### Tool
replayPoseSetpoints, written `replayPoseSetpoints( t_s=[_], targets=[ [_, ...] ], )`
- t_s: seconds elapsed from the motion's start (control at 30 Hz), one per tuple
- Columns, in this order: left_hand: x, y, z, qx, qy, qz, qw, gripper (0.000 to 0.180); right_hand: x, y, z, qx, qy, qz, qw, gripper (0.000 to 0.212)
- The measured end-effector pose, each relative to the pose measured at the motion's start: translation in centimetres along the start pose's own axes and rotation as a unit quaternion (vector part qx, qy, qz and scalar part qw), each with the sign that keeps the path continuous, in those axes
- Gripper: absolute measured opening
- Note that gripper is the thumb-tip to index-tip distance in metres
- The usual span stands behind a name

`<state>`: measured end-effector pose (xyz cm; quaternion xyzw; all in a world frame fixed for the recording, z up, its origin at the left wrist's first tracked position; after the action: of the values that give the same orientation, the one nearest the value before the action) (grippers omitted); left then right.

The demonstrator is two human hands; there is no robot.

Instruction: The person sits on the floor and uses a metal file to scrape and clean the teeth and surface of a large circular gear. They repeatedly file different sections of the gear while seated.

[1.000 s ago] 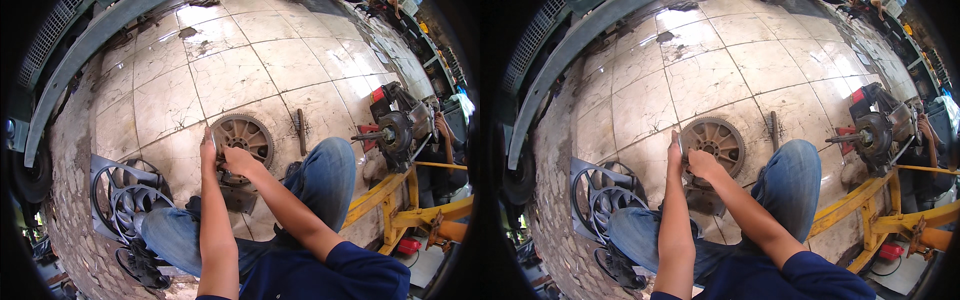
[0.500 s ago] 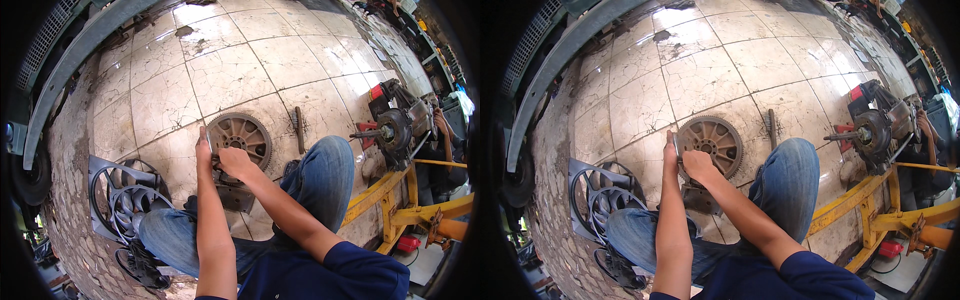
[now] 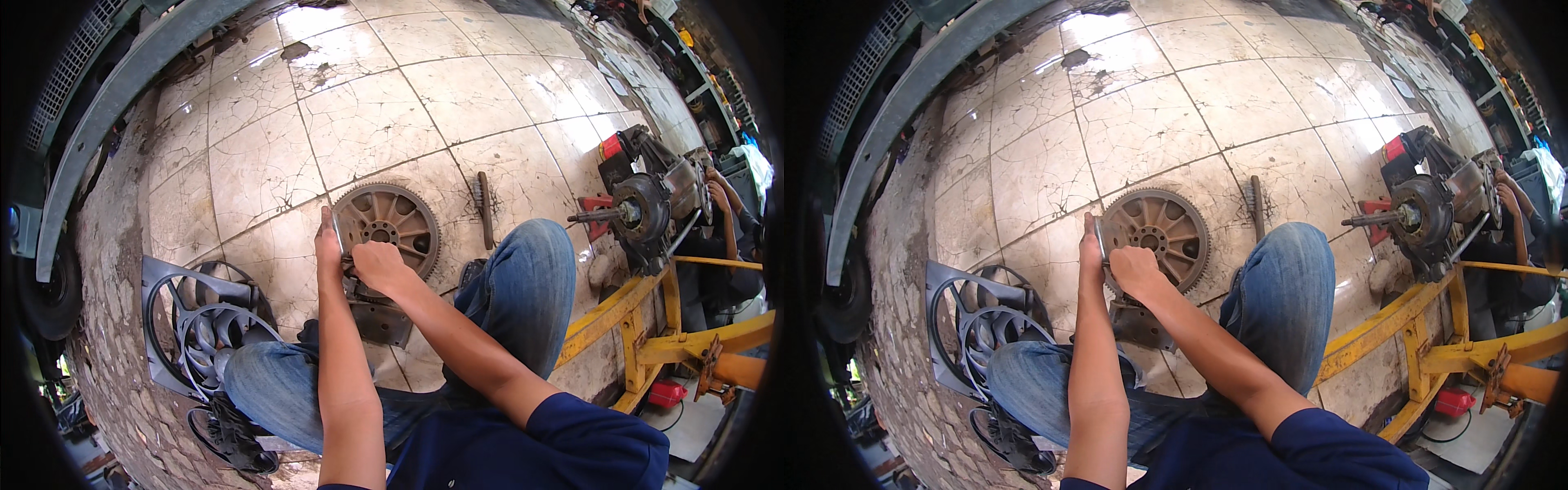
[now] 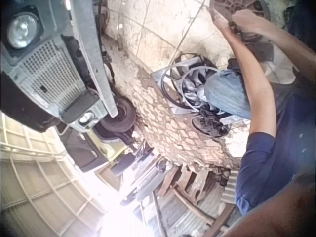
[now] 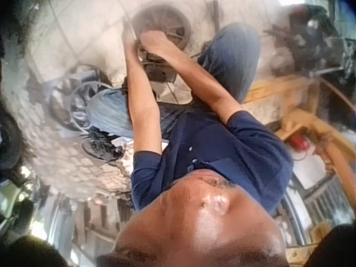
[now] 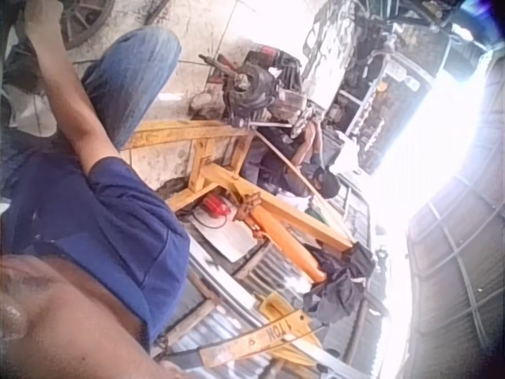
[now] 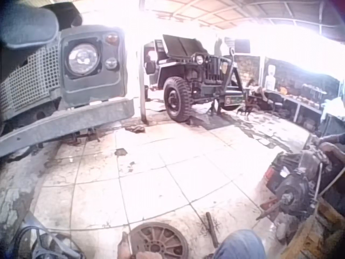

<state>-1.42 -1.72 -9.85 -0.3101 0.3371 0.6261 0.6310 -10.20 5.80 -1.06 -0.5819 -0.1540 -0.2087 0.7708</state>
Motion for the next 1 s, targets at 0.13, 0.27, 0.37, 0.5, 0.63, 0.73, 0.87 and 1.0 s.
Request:
replayPoseSetpoints(
  t_s=[0.13,0.27,0.37,0.5,0.63,0.73,0.87,1.0],
  targets=[
    [0.2,0.0,-0.1,-0.013,-0.008,-0.020,1.000,0.075,-0.4,0.3,-0.1,-0.005,0.001,-0.005,1.000,0.020],
    [-0.1,0.5,0.3,0.010,-0.020,-0.001,1.000,0.079,-0.9,0.7,-0.2,-0.008,-0.002,-0.006,1.000,0.020],
    [0.0,0.3,0.3,0.005,-0.020,0.006,1.000,0.080,-0.8,0.8,-0.2,-0.004,-0.004,-0.006,1.000,0.020],
    [0.2,0.2,0.1,0.007,-0.029,-0.003,1.000,0.082,-0.8,0.7,-0.2,0.004,-0.003,-0.013,1.000,0.021],
    [0.5,0.1,-0.3,0.012,-0.029,0.002,1.000,0.082,-0.5,0.3,0.0,0.024,0.000,-0.044,0.999,0.027],
    [0.5,-0.2,-0.6,0.010,-0.019,-0.008,1.000,0.081,0.1,-0.3,0.4,0.047,-0.004,-0.054,0.997,0.032],
    [-0.2,0.6,0.3,0.036,-0.018,0.018,0.999,0.076,-0.4,0.1,0.3,0.106,0.022,-0.080,0.991,0.045],
    [-0.6,0.6,1.0,0.008,-0.020,0.005,1.000,0.072,-0.6,0.4,0.1,0.116,0.010,-0.086,0.989,0.052]
  ],
)
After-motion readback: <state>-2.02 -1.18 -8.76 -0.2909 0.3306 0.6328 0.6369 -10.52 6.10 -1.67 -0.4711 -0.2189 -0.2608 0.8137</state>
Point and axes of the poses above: each hand's wrist, its own z-axis away from the middle knuckle, its own y-axis out of the palm, x = y × z, the point moved 7 cm from there along -z, towards the middle knuckle, and after that the axes turned 2 degrees about -x, right-handed, at the moved point
